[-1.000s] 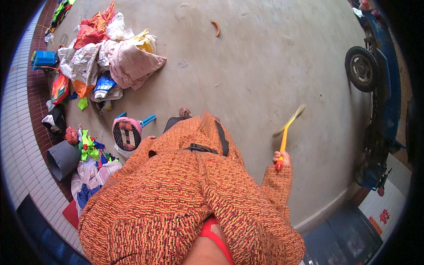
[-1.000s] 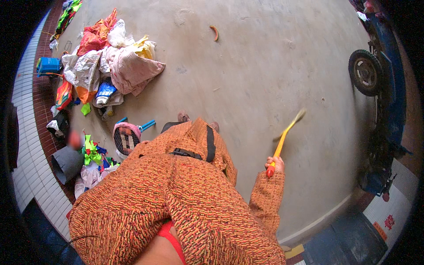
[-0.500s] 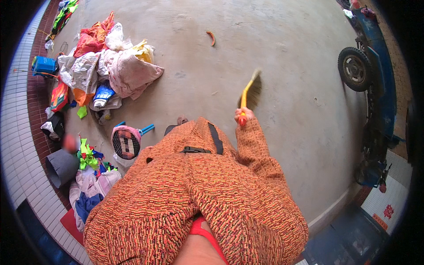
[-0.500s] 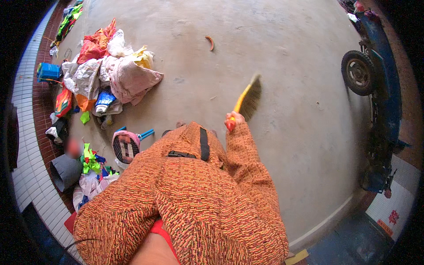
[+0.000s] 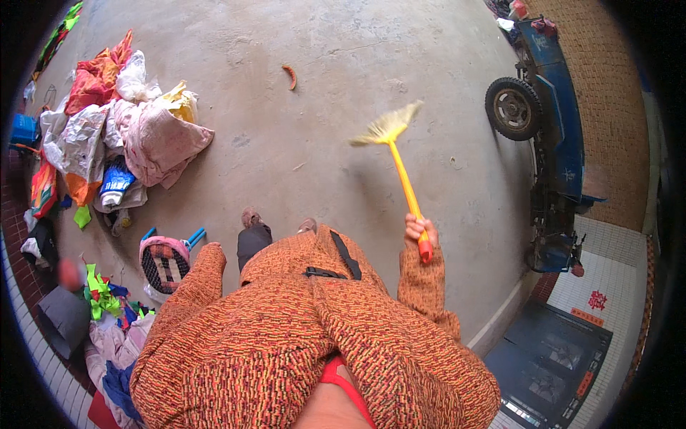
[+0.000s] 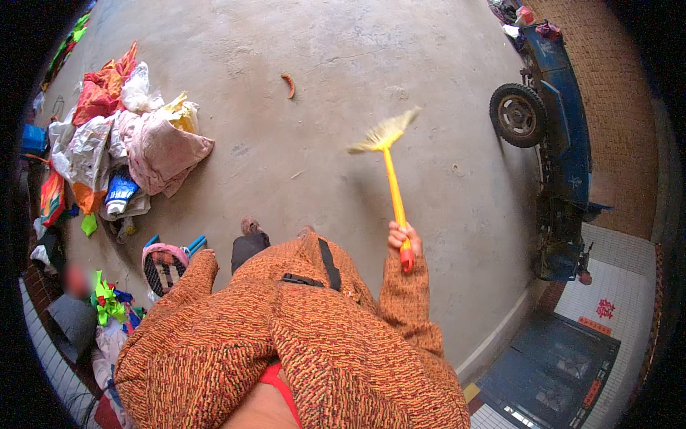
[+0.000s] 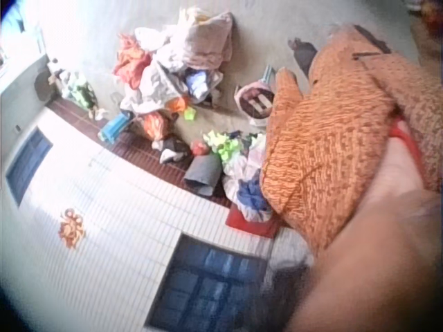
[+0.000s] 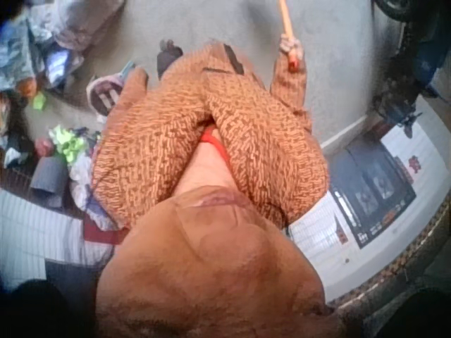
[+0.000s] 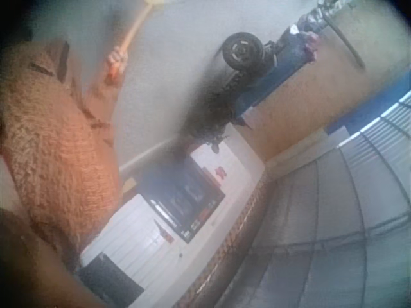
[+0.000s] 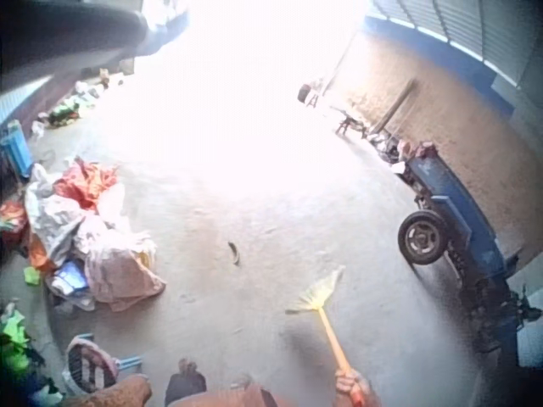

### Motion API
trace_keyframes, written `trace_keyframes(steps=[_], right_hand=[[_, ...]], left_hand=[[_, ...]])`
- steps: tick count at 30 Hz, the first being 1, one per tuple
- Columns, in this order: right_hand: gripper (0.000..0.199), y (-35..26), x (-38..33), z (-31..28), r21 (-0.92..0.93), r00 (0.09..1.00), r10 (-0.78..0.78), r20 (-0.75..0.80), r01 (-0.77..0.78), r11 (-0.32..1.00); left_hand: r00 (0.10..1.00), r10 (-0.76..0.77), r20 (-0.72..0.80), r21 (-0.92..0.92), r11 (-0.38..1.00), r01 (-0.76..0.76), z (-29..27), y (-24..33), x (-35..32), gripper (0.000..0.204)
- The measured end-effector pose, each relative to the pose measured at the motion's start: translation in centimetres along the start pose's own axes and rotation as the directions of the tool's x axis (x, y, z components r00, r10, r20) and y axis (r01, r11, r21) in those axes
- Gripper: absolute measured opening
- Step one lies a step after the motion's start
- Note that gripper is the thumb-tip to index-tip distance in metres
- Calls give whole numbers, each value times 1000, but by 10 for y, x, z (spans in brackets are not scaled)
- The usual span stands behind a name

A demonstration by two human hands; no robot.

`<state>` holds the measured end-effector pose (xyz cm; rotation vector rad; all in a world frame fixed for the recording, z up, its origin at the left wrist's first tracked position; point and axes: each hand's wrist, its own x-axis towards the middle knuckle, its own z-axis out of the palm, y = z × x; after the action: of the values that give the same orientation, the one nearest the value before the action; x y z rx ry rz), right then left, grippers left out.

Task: The person sweeps a concrete floor with a yellow broom, moving debris and dust toward a pile of bags and other items. The person navigates around a parked blue three-wheeled vehicle and various scattered objects while sweeping.

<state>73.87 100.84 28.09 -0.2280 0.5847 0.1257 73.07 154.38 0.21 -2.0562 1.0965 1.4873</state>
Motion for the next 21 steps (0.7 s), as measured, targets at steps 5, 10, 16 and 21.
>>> trace_keyframes(steps=[5, 10, 16, 21], right_hand=[[14, -26, -44, -30, -235, 930, -191, -312, 119, 965], [11, -90, -48, -96, -103, 818, -185, -545, 154, 983], [15, -137, 10, -140, -144, 752, -381, -538, 363, 921], [21, -168, 61, -156, -171, 868, -185, -460, 118, 978]], left_hand=[[999, -33, -12, -105, 994, 32, -17, 19, 5, 41], [970, -241, 15, -470, 855, 220, -20, 46, -19, 39], [870, -492, 23, -848, 452, 278, -82, 91, -39, 36], [816, -562, -132, -961, 274, 34, -232, 150, -46, 33]])
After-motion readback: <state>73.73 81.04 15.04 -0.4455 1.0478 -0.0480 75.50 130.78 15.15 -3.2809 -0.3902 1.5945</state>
